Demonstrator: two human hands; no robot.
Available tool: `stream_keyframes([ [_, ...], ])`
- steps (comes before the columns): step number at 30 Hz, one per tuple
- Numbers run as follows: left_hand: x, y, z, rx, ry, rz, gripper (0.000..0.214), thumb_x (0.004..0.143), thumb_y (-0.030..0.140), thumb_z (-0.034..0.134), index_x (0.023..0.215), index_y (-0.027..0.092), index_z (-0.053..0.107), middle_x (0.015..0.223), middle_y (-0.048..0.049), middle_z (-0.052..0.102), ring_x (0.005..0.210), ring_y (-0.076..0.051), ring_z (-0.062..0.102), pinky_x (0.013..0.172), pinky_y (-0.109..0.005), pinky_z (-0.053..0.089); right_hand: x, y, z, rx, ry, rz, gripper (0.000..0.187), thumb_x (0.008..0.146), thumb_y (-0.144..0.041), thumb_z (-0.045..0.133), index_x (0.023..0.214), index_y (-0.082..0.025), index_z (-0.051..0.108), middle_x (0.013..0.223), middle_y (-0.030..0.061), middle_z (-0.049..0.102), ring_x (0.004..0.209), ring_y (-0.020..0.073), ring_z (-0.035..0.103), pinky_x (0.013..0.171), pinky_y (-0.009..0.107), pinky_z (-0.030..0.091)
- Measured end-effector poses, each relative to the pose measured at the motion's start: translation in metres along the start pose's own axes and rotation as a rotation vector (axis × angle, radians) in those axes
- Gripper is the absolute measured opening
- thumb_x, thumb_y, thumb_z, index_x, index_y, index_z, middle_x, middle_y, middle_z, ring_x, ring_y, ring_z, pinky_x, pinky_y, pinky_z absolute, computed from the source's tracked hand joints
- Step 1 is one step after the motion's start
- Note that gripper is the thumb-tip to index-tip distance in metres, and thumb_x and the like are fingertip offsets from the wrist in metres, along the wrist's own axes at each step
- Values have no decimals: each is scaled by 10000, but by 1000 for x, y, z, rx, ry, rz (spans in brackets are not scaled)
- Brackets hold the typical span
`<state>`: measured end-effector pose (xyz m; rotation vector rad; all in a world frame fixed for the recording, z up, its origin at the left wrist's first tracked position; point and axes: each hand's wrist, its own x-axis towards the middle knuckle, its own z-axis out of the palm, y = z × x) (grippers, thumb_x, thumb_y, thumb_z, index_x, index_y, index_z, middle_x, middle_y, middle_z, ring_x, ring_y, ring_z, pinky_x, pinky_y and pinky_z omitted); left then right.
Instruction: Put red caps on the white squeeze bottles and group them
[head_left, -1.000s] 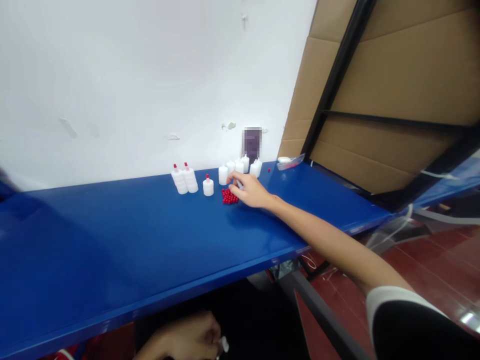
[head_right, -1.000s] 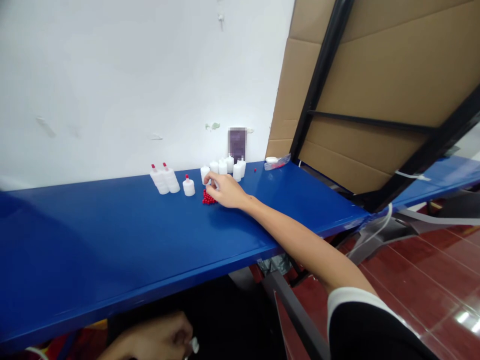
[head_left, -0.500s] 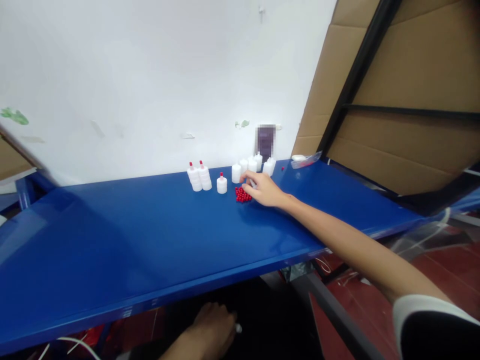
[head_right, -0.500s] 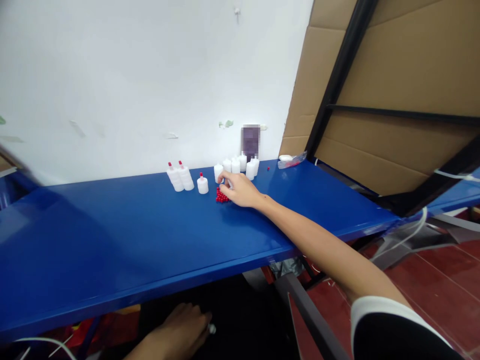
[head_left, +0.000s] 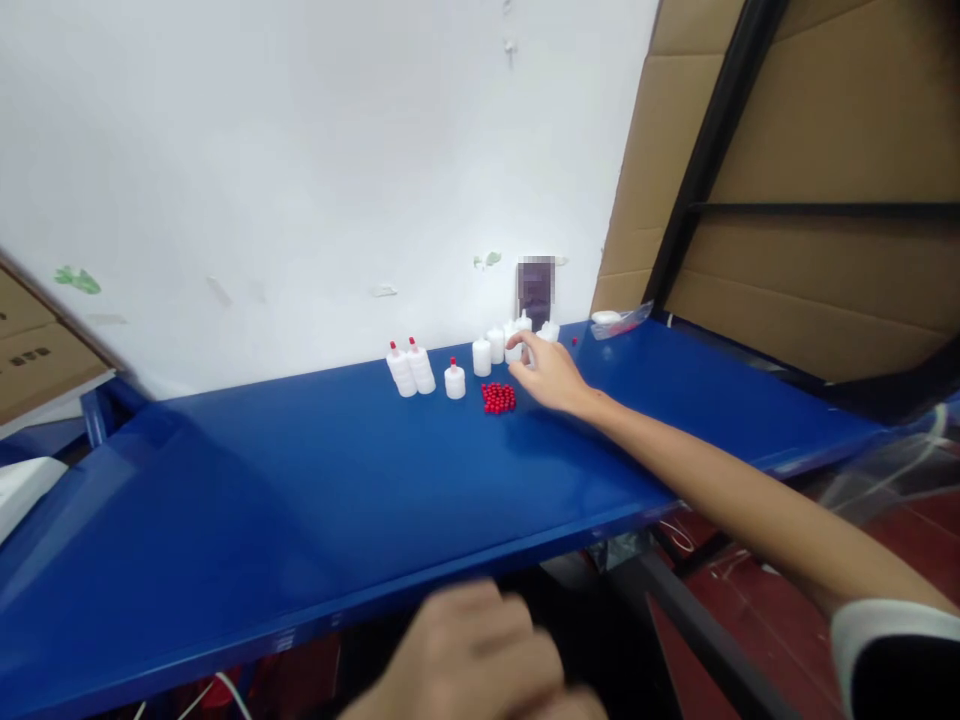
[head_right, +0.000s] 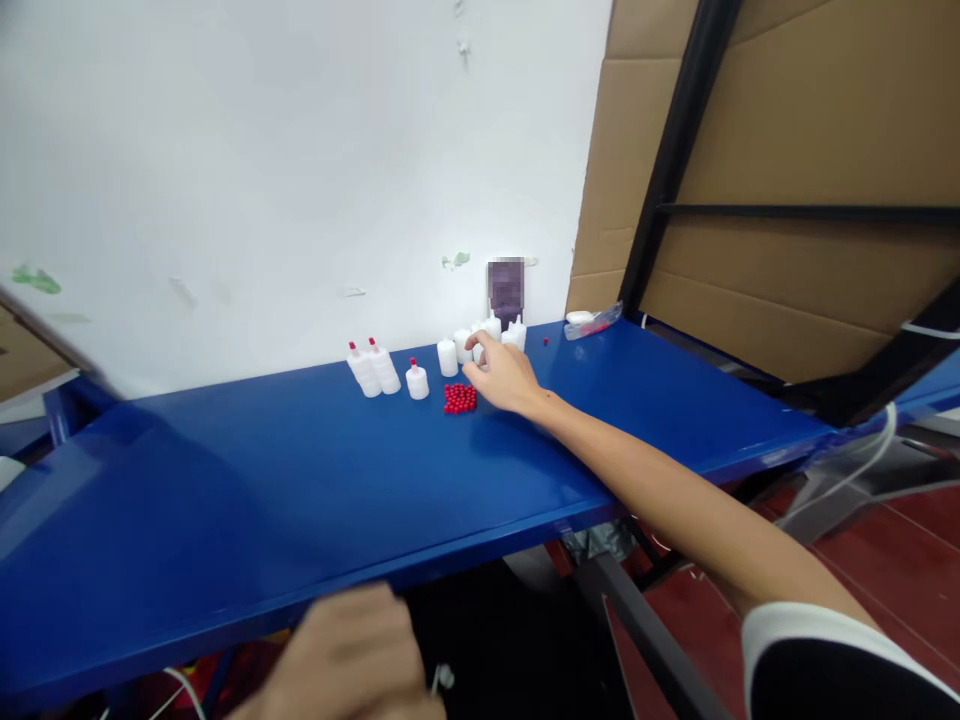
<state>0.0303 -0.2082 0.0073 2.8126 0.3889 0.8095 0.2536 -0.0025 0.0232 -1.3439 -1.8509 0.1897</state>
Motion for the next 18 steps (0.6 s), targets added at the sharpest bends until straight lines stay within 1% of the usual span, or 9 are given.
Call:
stream_keyframes([
  [2, 33, -16, -28, 32, 372, -48, 365, 1017, 266, 364, 714, 228, 564, 543, -3, 531, 504, -135, 448, 525, -303, 368, -1, 2, 0, 37, -44, -20, 241, 810, -236, 487, 1021, -212, 600, 583, -32, 556, 575, 181, 492, 618, 310, 314],
  [3, 48, -30, -36, 18, 497, -127, 367, 1018, 261, 361, 703, 215, 544, 571, -5, 543, 512, -124, 450, 529, -290, 369, -2, 4, 0, 76, -74, -38, 229, 834, -229, 446, 1016, -216, 585, 553, -41, 530, 562, 184, 485, 612, 311, 310],
  [4, 60, -46, -40, 24, 549, -227, 384, 1026, 267, 345, 697, 205, 532, 578, 0, 533, 508, -116, 446, 530, -278, 366, -2, 5, 0, 120, -107, -62, 226, 853, -219, 406, 1011, -219, 569, 537, -46, 516, 553, 186, 483, 611, 312, 312],
  [5, 70, -65, -40, 60, 498, -330, 384, 1028, 282, 349, 709, 197, 544, 580, 6, 525, 509, -115, 446, 542, -273, 370, -3, 6, 0, 156, -134, -87, 225, 864, -208, 380, 1007, -221, 553, 536, -48, 512, 550, 186, 484, 615, 313, 316],
  [8, 81, -124, -30, 284, 161, -520, 256, 988, 305, 439, 888, 186, 642, 657, -16, 599, 582, -155, 538, 597, -283, 391, -2, 7, 0, 160, -141, -143, 203, 863, -192, 387, 1017, -222, 517, 594, -47, 519, 574, 183, 487, 631, 314, 325],
  [11, 77, -165, -22, 464, -89, -546, 289, 957, 329, 465, 1082, 145, 649, 835, -103, 680, 706, -225, 626, 649, -324, 434, -1, 6, -1, 110, -90, -154, 234, 850, -192, 418, 1066, -211, 506, 633, -45, 473, 592, 182, 468, 635, 312, 328],
  [12, 74, -173, -21, 486, -127, -535, 293, 946, 331, 475, 1083, 140, 649, 871, -118, 688, 737, -239, 639, 666, -334, 444, -1, 6, -1, 97, -79, -160, 256, 848, -196, 428, 1091, -205, 508, 653, -40, 472, 603, 184, 470, 642, 313, 336],
  [14, 71, -182, -20, 474, -113, -531, 262, 914, 325, 512, 1047, 148, 651, 869, -105, 688, 749, -238, 643, 675, -336, 454, -1, 6, 0, 82, -72, -187, 318, 847, -204, 448, 1157, -194, 515, 735, -12, 515, 647, 189, 499, 677, 322, 365],
  [18, 69, -185, -17, 302, 23, -537, 231, 871, 262, 564, 1072, 181, 642, 792, -27, 671, 706, -186, 620, 651, -299, 458, -2, 8, 3, 85, -79, -245, 412, 865, -220, 473, 1273, -186, 517, 959, 62, 589, 735, 198, 556, 758, 350, 410],
])
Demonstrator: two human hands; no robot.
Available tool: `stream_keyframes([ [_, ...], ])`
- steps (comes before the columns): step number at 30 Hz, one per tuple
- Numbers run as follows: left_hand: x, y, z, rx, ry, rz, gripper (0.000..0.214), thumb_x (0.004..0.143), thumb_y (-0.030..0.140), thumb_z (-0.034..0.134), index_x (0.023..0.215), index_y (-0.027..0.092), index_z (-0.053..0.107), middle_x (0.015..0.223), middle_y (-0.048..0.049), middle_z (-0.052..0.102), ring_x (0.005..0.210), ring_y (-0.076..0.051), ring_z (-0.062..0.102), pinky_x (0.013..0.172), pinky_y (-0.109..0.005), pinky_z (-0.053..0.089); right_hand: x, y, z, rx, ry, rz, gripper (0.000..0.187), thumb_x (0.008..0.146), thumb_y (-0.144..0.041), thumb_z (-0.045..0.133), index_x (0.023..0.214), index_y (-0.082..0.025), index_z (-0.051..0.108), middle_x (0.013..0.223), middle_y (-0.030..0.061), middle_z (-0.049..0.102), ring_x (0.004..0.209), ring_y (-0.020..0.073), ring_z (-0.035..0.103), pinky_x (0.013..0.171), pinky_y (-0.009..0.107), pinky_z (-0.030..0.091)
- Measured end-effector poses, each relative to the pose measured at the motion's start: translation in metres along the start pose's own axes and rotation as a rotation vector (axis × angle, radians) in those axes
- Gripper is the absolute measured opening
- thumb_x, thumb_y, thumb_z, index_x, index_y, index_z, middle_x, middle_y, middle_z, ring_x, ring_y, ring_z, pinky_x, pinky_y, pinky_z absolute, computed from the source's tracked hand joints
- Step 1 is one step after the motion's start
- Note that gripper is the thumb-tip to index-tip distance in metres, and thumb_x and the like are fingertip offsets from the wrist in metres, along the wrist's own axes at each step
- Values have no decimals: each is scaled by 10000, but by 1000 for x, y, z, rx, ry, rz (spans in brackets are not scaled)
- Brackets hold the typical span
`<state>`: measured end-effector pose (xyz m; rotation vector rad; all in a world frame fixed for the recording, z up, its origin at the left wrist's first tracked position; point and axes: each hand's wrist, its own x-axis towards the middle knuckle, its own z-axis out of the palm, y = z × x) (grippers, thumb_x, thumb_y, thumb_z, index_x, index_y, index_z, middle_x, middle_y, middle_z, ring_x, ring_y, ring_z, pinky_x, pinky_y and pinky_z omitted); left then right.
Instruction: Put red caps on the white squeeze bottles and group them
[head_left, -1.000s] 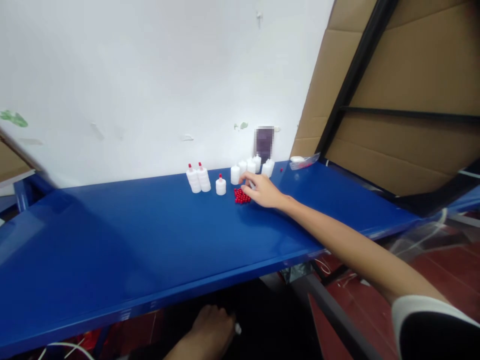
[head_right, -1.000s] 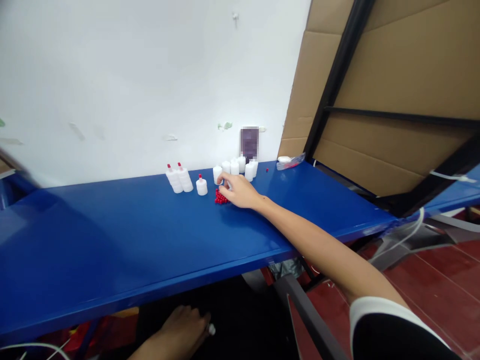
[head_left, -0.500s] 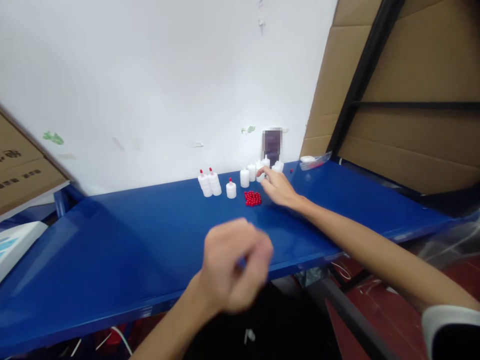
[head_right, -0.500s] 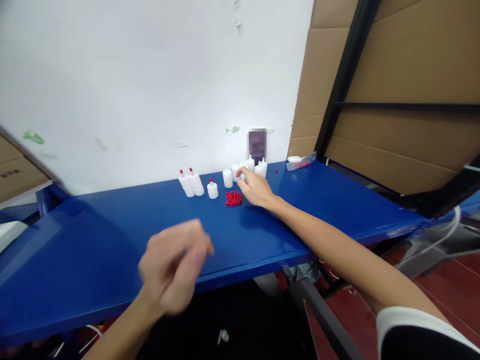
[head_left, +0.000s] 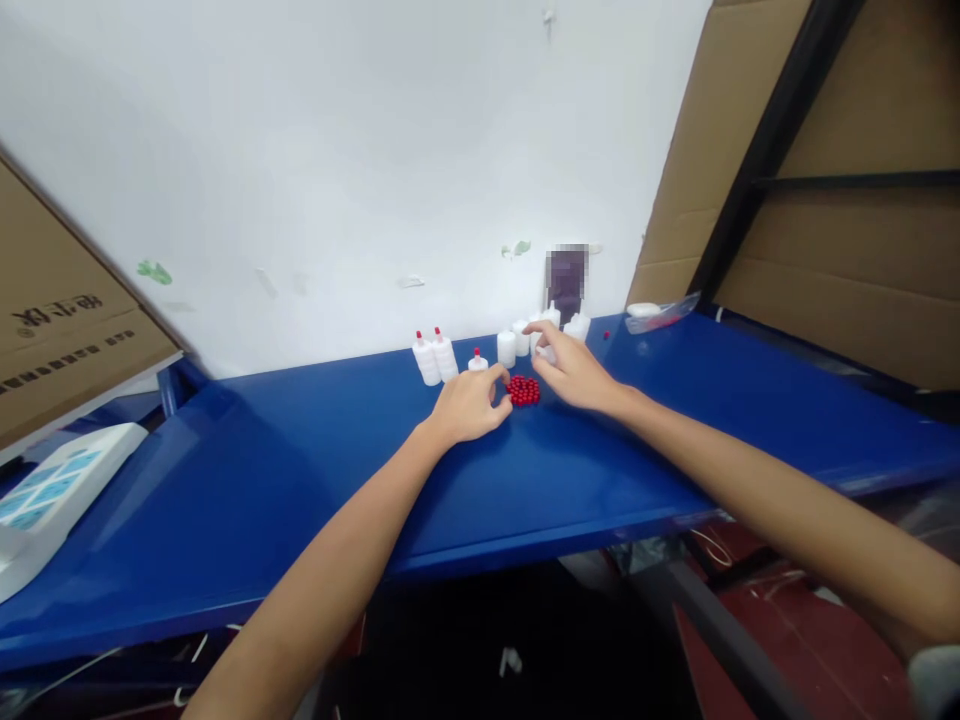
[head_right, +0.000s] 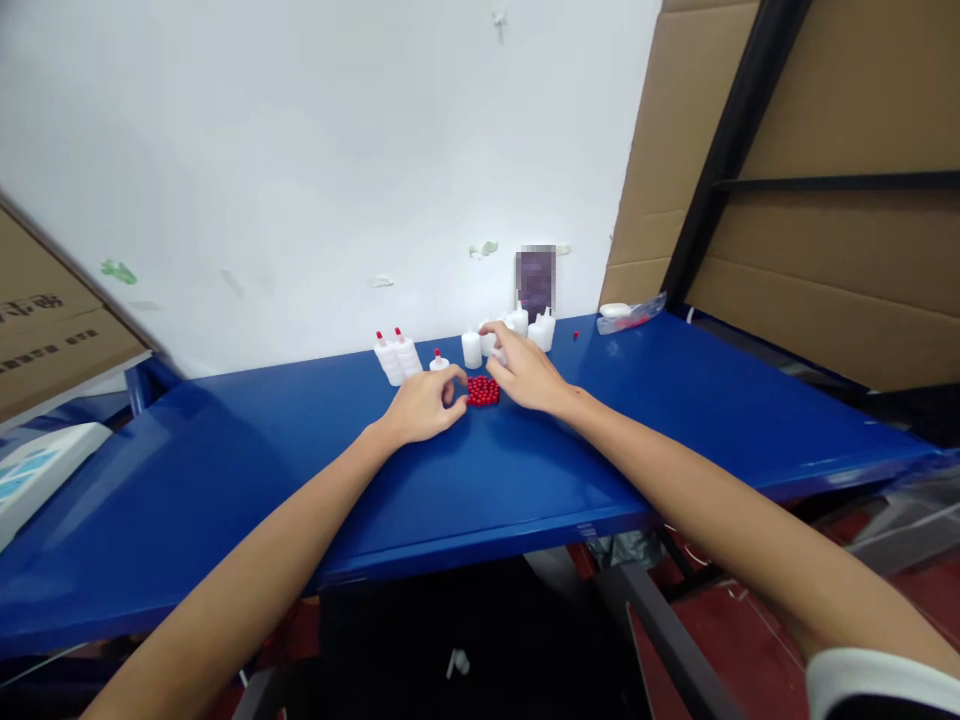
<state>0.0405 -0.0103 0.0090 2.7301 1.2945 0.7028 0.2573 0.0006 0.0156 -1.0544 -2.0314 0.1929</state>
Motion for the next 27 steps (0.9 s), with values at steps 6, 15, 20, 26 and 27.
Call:
stream_keyframes([
  [6, -3, -3, 7, -80, 50, 160, 219, 885, 158, 543, 1029, 171, 708, 1016, -70, 703, 921, -203, 650, 840, -341, 523, -2, -2, 4, 1, -34, 4, 359, 874, -246, 499, 1224, -190, 557, 828, 24, 586, 650, 186, 528, 707, 328, 395],
  [15, -3, -5, 14, -76, 70, 195, 231, 894, 137, 553, 1026, 175, 738, 1043, -62, 727, 978, -220, 667, 898, -376, 544, -2, -7, 3, 4, -58, 25, 366, 824, -195, 490, 1176, -190, 592, 749, -5, 540, 651, 182, 521, 695, 311, 373],
  [20, -3, -6, 13, -66, 24, 199, 242, 897, 130, 550, 1031, 189, 742, 1064, -52, 726, 992, -219, 672, 896, -367, 545, -3, -6, 4, -4, -60, 18, 351, 829, -208, 493, 1161, -190, 606, 743, -4, 546, 653, 182, 520, 700, 307, 374],
  [26, -3, -5, 13, -44, 10, 212, 226, 902, 132, 546, 996, 190, 742, 1029, -52, 721, 970, -213, 664, 885, -359, 541, -3, -5, 5, -14, -72, 18, 357, 819, -208, 502, 1160, -193, 609, 759, -3, 543, 663, 181, 530, 697, 300, 372],
  [27, -3, -4, 12, -41, 8, 210, 224, 905, 136, 544, 995, 190, 743, 1024, -53, 721, 965, -213, 664, 882, -358, 542, -3, -6, 5, -16, -77, 16, 355, 819, -206, 500, 1156, -194, 610, 757, -4, 541, 664, 180, 530, 697, 300, 370],
])
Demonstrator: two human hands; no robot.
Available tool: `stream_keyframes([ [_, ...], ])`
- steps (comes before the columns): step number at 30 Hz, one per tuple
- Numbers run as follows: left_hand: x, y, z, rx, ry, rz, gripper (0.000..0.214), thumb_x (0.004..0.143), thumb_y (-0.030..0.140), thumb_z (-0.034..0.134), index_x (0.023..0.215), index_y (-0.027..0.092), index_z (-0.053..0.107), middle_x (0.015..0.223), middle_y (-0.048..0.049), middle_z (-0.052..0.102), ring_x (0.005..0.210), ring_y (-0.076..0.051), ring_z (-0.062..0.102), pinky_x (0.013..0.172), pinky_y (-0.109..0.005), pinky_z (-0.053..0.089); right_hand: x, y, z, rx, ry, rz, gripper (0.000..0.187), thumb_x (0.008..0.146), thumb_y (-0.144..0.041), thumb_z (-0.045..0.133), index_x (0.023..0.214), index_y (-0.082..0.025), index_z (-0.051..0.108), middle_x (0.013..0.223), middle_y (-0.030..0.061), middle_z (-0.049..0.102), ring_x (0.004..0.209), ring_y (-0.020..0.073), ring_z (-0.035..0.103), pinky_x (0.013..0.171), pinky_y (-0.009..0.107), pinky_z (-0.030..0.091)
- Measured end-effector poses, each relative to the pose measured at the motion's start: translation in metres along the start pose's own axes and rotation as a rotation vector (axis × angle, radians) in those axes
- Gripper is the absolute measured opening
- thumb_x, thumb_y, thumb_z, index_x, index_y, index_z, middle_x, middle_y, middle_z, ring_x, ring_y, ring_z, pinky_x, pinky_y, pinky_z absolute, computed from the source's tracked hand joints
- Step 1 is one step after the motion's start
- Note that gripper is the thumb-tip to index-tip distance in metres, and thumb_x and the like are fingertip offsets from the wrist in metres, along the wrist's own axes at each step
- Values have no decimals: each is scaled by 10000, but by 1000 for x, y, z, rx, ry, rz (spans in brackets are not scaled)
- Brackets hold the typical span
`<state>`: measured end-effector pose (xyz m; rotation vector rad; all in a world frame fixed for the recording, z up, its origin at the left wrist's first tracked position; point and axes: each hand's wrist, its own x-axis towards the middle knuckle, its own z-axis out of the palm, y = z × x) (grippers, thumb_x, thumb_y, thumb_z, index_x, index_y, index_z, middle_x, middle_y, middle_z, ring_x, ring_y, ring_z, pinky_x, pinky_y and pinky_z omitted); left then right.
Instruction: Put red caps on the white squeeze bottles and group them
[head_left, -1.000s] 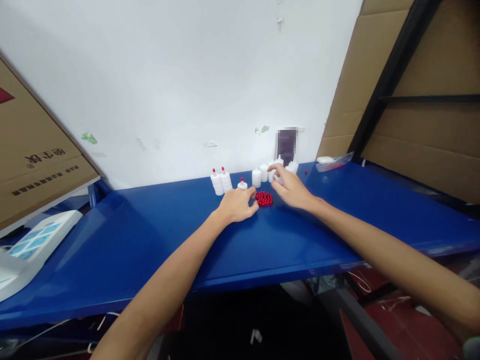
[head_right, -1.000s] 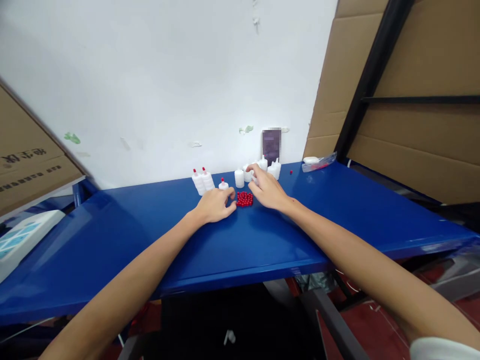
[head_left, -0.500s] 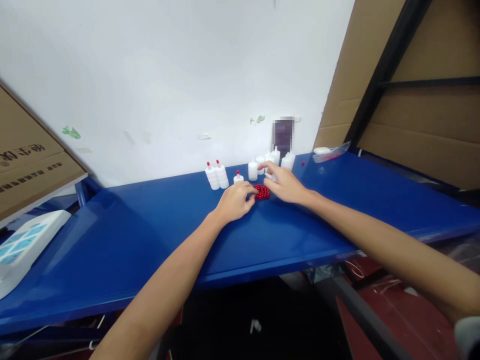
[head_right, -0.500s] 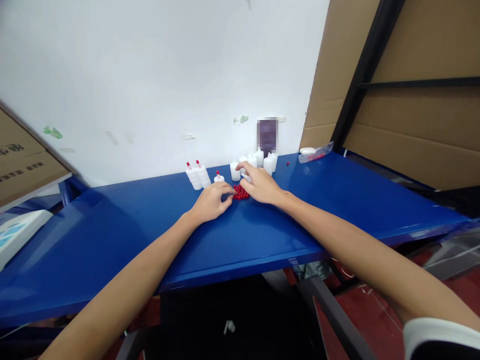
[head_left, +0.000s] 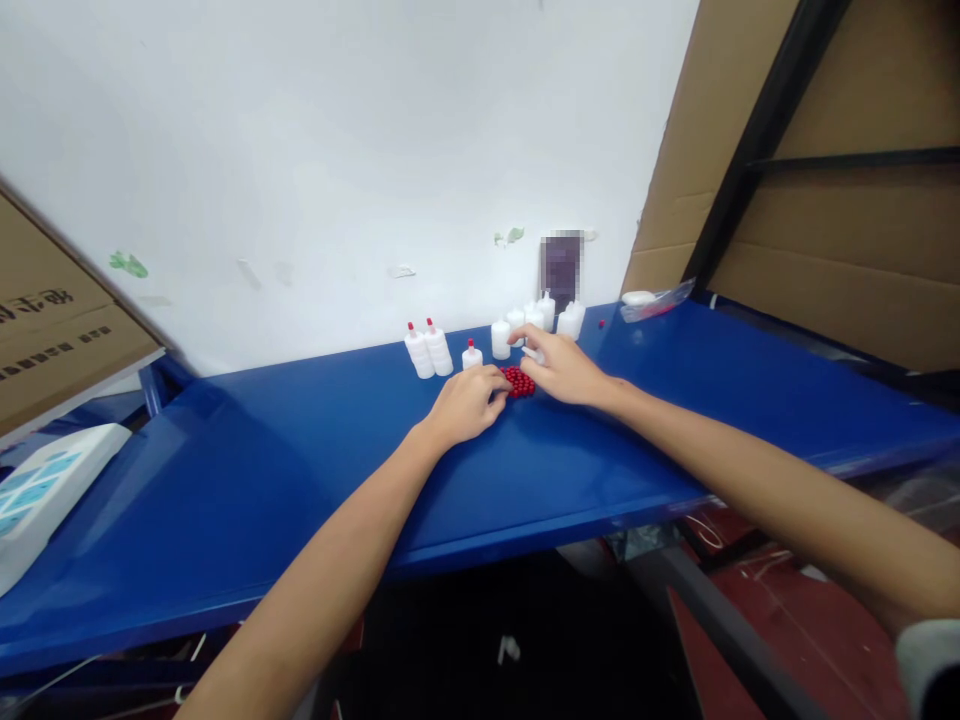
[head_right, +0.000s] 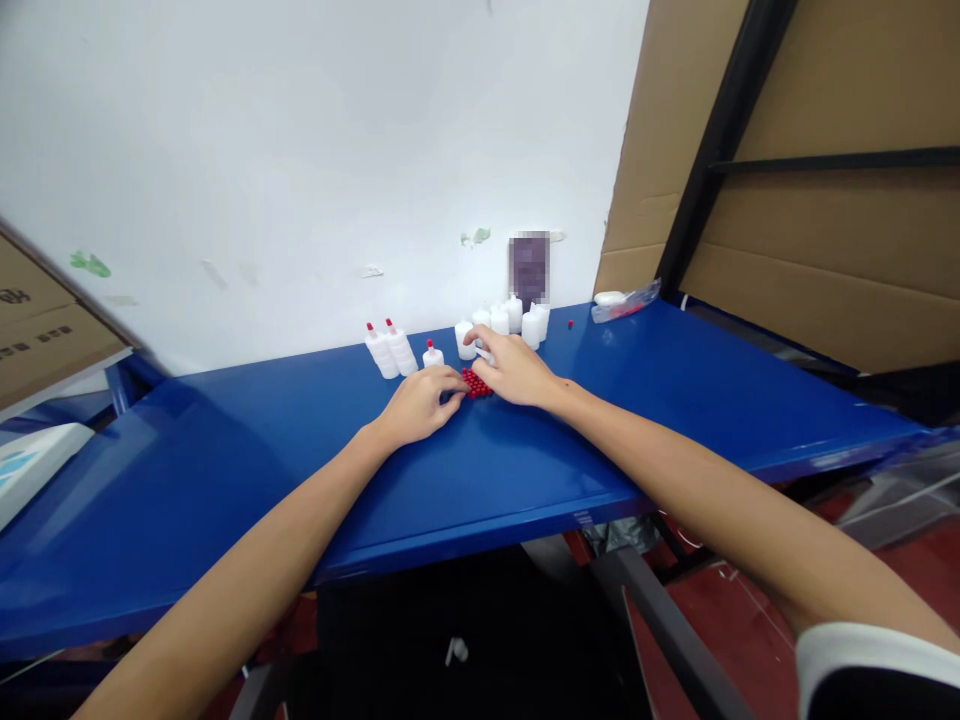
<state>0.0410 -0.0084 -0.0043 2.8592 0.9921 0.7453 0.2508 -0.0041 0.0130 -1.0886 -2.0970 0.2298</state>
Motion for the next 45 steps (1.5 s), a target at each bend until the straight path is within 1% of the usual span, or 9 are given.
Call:
stream_keyframes([
  [7, 0, 5, -6, -6, -25, -6, 179, 882, 146, 591, 959, 181, 748, 980, -55, 721, 927, -216, 661, 867, -356, 537, 0, 0, 0, 3, -16, -19, 336, 823, -204, 491, 1140, -199, 604, 758, -8, 560, 657, 177, 527, 676, 294, 356],
  [14, -2, 6, -8, -74, -6, 2, 110, 853, 164, 632, 880, 178, 738, 907, -43, 699, 852, -196, 643, 817, -334, 519, 0, -2, -2, -2, -38, -10, 339, 826, -196, 486, 1144, -199, 604, 752, -8, 591, 649, 174, 531, 665, 289, 351],
  [23, -3, 5, -7, -87, 12, 16, 127, 848, 185, 634, 942, 185, 720, 925, -46, 679, 867, -195, 637, 821, -332, 518, 0, -4, -3, -5, -57, -13, 323, 842, -206, 495, 1144, -206, 610, 776, -1, 615, 670, 180, 543, 677, 292, 358],
  [27, -5, 5, -8, -54, 5, -22, 169, 858, 236, 641, 1013, 191, 692, 974, -53, 679, 884, -199, 647, 796, -323, 520, 0, -4, -3, -10, -58, -10, 320, 842, -207, 492, 1139, -203, 612, 771, -2, 620, 654, 176, 532, 662, 289, 348],
  [29, -5, 5, -9, -8, -26, -53, 190, 871, 296, 644, 1027, 190, 670, 975, -55, 679, 854, -201, 647, 761, -322, 513, 0, -5, -4, -9, -59, -8, 322, 843, -209, 488, 1139, -199, 614, 764, -3, 617, 654, 176, 532, 662, 289, 345],
  [32, -3, 5, -10, 65, -102, -94, 226, 902, 406, 619, 967, 191, 632, 927, -48, 683, 776, -204, 638, 686, -317, 481, 0, -7, -4, -10, -62, -2, 320, 842, -214, 490, 1134, -194, 619, 755, -2, 615, 657, 178, 530, 662, 290, 342],
  [37, 4, 7, -10, 148, -219, -127, 393, 955, 560, 506, 884, 185, 598, 843, -66, 677, 718, -230, 636, 610, -312, 434, 0, -8, -5, -24, -77, 14, 329, 839, -209, 497, 1140, -194, 628, 763, 1, 632, 642, 173, 522, 653, 285, 335],
  [40, 8, 8, -10, 172, -255, -102, 430, 983, 563, 452, 894, 177, 618, 839, -89, 674, 714, -243, 645, 612, -319, 442, 0, -7, -4, -30, -73, 3, 330, 843, -214, 496, 1144, -192, 630, 763, 1, 637, 637, 171, 522, 655, 283, 337],
  [45, 9, 3, -11, 170, -296, -62, 397, 1027, 470, 406, 924, 180, 657, 844, -88, 684, 727, -237, 660, 632, -307, 453, 1, -4, -2, -31, -77, -12, 331, 850, -220, 494, 1152, -197, 631, 792, 10, 655, 665, 179, 542, 668, 282, 346],
])
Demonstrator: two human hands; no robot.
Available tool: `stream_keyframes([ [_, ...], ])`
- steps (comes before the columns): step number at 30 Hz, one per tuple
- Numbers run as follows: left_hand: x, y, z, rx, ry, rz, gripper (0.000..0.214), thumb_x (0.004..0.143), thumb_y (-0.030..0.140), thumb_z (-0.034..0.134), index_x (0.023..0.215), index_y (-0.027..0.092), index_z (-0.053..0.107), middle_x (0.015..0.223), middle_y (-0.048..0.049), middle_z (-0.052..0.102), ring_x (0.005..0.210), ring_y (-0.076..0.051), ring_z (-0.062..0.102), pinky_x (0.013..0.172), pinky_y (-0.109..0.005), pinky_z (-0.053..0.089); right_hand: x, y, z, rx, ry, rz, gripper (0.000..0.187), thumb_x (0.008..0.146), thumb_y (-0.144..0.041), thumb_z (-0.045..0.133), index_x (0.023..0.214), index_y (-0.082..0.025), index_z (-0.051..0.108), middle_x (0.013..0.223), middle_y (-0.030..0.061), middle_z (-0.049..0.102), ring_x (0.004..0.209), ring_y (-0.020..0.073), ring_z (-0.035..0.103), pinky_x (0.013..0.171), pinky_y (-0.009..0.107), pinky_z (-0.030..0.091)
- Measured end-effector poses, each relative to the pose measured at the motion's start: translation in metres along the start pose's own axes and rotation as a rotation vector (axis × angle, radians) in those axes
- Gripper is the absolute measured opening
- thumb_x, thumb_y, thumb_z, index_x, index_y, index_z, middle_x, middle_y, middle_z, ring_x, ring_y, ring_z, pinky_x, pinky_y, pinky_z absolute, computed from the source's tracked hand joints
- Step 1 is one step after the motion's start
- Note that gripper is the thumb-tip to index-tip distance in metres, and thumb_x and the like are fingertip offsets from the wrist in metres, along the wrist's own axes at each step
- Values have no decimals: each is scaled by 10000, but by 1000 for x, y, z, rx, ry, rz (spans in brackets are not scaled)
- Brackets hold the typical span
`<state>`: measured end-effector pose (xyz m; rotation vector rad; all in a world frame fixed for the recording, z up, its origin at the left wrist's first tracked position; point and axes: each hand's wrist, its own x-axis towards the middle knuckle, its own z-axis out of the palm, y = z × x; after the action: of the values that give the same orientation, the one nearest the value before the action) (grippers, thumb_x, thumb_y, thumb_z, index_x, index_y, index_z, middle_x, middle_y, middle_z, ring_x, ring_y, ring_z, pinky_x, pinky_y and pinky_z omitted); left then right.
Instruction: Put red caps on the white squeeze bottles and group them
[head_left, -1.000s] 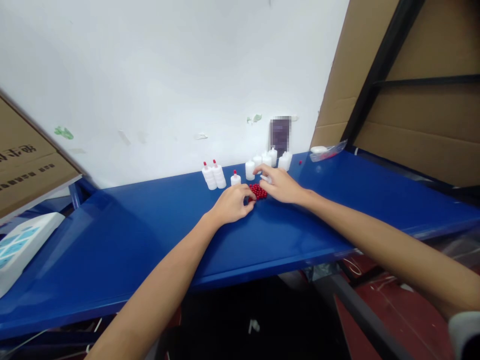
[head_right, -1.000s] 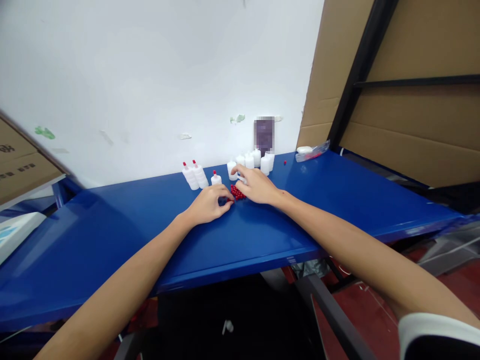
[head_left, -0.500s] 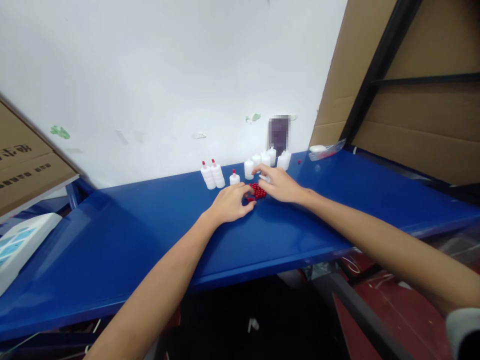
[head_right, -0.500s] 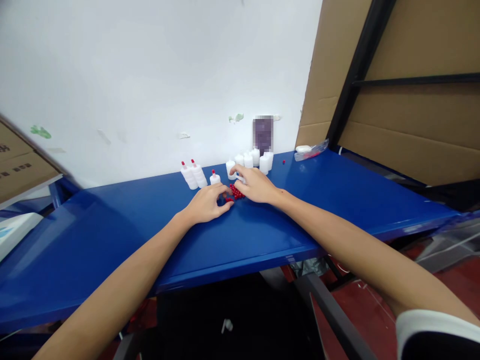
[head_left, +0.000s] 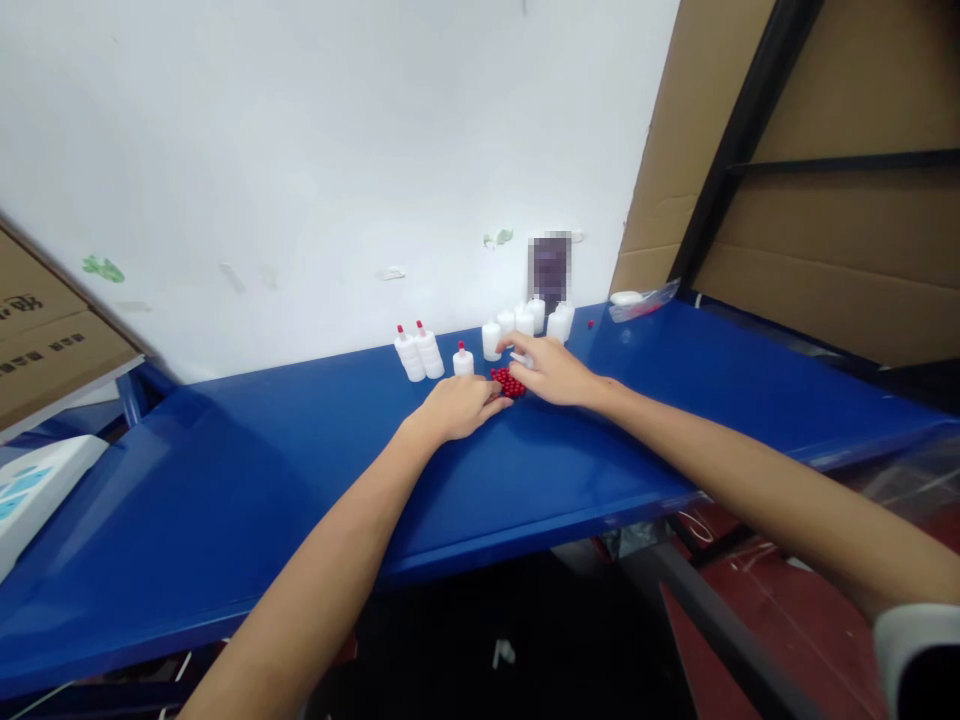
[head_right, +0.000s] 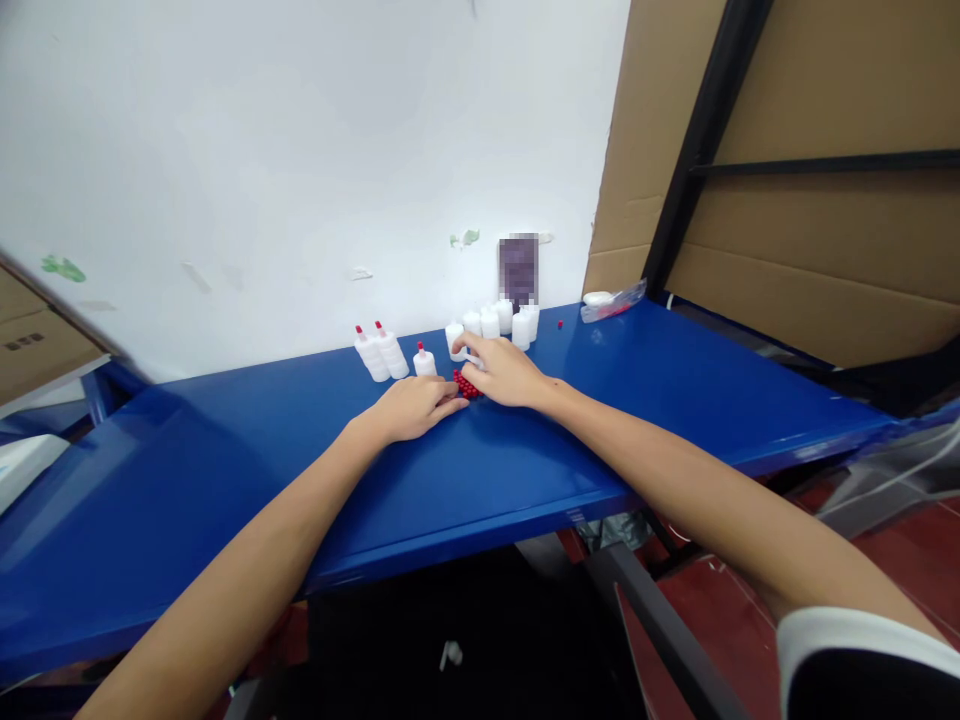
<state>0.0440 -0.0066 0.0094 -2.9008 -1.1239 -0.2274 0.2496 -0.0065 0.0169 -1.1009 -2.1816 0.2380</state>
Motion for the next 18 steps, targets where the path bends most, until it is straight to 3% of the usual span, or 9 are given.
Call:
stream_keyframes([
  [8, -3, -5, 6, -101, 61, -24, 374, 1019, 414, 441, 782, 190, 623, 699, -38, 638, 604, -183, 590, 567, -279, 365, 0, -4, -3, -23, 23, 35, 303, 846, -242, 512, 1112, -204, 654, 650, -22, 582, 620, 170, 496, 636, 277, 309],
  [11, -6, -3, 6, -150, 113, -32, 379, 1016, 395, 439, 721, 193, 565, 627, -15, 588, 563, -166, 535, 548, -278, 305, -1, -9, -6, 38, 10, 15, 235, 904, -327, 490, 904, -183, 676, 612, -20, 556, 582, 146, 465, 620, 279, 291],
  [14, -8, 0, 4, -212, 213, -20, 393, 1019, 388, 425, 685, 195, 502, 586, 5, 526, 534, -145, 475, 550, -278, 279, -1, -12, -5, 60, 20, 5, 343, 930, -354, 460, 678, -177, 611, 588, -3, 543, 575, 137, 452, 607, 287, 281],
  [18, -9, 6, 2, -281, 356, -12, 369, 1023, 370, 417, 702, 194, 467, 592, 20, 495, 532, -122, 434, 559, -267, 289, 1, -12, -2, 37, 65, -12, 265, 881, -288, 492, 662, -177, 594, 670, 25, 594, 643, 153, 493, 646, 292, 330],
])
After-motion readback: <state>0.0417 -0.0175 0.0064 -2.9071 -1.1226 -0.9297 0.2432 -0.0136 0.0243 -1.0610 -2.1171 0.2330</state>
